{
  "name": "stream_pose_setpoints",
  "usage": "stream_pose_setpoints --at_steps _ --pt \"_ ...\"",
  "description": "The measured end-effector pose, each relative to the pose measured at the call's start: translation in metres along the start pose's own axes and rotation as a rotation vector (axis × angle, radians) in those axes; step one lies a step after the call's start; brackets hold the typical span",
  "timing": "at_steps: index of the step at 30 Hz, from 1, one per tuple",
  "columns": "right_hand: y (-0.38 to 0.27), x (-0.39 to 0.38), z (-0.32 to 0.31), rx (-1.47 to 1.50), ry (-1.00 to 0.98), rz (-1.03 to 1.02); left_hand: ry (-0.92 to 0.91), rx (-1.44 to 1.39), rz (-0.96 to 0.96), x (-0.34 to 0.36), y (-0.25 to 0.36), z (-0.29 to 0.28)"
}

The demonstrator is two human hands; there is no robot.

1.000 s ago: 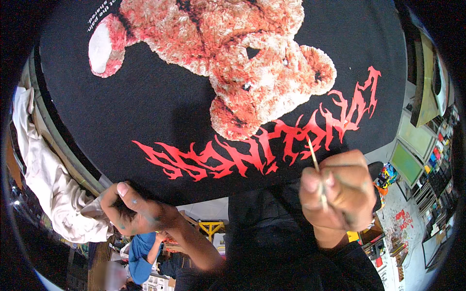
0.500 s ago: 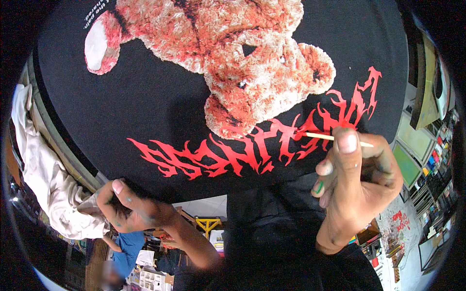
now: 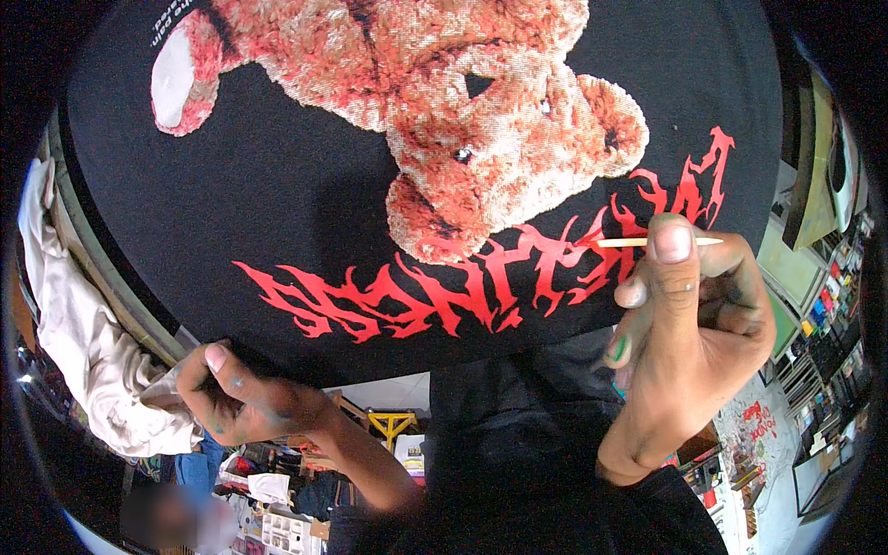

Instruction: The person uses a squeegee to apply red ink through a screen onto a black t-shirt. They then lift the screen, flip the t-shirt, and use a small stick to apply red paint to the printed text for touch-ups.

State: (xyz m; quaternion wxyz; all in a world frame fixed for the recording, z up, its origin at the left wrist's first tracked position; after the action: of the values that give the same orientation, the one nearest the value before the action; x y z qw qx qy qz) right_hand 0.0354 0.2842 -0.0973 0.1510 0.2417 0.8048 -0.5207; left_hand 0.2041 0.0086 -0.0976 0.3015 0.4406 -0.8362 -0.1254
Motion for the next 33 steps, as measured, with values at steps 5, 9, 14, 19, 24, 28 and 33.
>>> stream_pose_setpoints --at_steps 5,9,14,19,24,28,33 --pt "-0.002 0.0 0.0 -0.024 -0.033 0.024 -0.007 -0.017 0.001 0.0 0.003 -0.001" --pt "-0.002 0.002 0.0 0.001 -0.075 0.017 0.006 -0.013 0.017 0.001 0.003 0.0" --pt "-0.003 0.001 0.003 0.018 -0.102 0.06 0.007 -0.016 0.031 0.002 0.002 0.0" --pt "-0.003 0.002 0.006 0.053 -0.152 0.036 -0.003 -0.009 0.033 0.001 0.0 -0.001" --pt "-0.004 0.004 0.007 0.036 -0.103 -0.023 -0.025 -0.076 -0.007 -0.001 -0.004 -0.001" --pt "-0.006 0.005 0.007 0.004 -0.096 -0.072 0.009 -0.053 -0.01 -0.001 0.0 0.0" --pt "-0.007 0.008 0.007 0.013 -0.106 -0.036 -0.01 -0.012 -0.001 0.0 0.001 0.0"
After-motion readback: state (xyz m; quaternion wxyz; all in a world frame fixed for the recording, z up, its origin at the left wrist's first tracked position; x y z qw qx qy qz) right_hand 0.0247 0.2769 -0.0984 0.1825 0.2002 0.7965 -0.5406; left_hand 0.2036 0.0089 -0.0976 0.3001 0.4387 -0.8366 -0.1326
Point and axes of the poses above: each hand's wrist, its own x-axis towards the middle knuckle, its own z-axis out of the palm, y = z × x, the point moved 7 cm from there along x, towards the middle knuckle, and after that the axes turned 3 degrees about -y, right-handed, at the moved point
